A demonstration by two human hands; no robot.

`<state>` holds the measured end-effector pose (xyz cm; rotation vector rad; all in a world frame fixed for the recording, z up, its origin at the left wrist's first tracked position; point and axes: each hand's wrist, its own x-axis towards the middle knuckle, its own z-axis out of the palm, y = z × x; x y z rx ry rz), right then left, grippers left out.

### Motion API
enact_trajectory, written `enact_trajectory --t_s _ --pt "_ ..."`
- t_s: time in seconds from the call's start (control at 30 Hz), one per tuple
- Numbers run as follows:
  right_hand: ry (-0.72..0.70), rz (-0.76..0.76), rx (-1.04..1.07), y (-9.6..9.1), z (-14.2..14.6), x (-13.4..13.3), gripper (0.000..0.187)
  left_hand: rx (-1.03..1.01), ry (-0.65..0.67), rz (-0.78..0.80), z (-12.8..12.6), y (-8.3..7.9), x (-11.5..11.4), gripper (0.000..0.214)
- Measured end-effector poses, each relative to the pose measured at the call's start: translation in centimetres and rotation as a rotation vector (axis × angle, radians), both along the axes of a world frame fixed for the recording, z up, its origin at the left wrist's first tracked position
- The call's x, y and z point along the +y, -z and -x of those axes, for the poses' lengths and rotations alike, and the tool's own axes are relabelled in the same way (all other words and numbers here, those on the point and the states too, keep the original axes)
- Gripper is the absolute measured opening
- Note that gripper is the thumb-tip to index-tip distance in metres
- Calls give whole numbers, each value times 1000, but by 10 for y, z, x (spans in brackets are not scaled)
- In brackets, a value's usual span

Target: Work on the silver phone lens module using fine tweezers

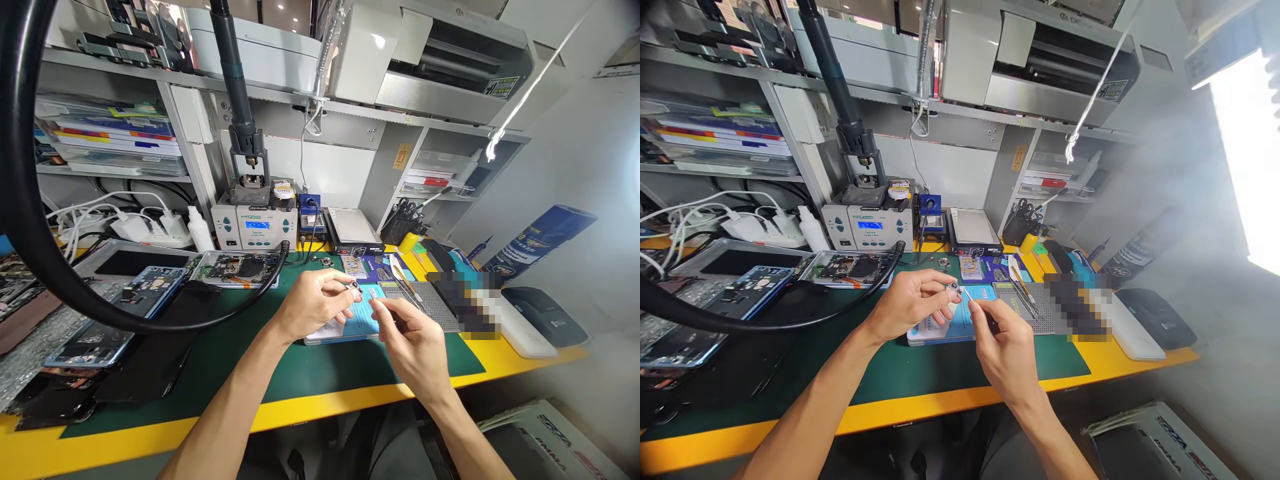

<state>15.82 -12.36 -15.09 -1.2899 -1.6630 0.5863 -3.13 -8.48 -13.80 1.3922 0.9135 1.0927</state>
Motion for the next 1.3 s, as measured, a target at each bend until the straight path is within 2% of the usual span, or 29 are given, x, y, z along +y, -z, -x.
enact_trajectory --t_s 0.1,0.2,0.27,0.4,0.57,0.77,1.07,1.3 --pt "-64 187 95 -3 -2 -1 30 -1 -13 -11 0 -1 0 31" --pt "-194 440 227 -7 -5 0 41 -1 -23 -24 -1 -2 -1 35" --pt "-270 574 334 -9 -7 1 41 1 -28 -34 0 -3 -2 35" --pt "-375 710 521 -10 -12 6 36 8 -32 -57 1 -5 -4 32" --pt "-480 784 627 -8 -15 9 35 10 -19 -87 1 -4 -3 31" --pt "-539 830 701 -8 -16 12 34 -10 23 -98 1 -1 -2 30" --pt "-524 889 757 -6 -18 13 32 -21 45 -89 3 -2 -2 31" --pt "-493 850 694 -3 -19 14 31 -27 44 -88 2 -2 -2 33"
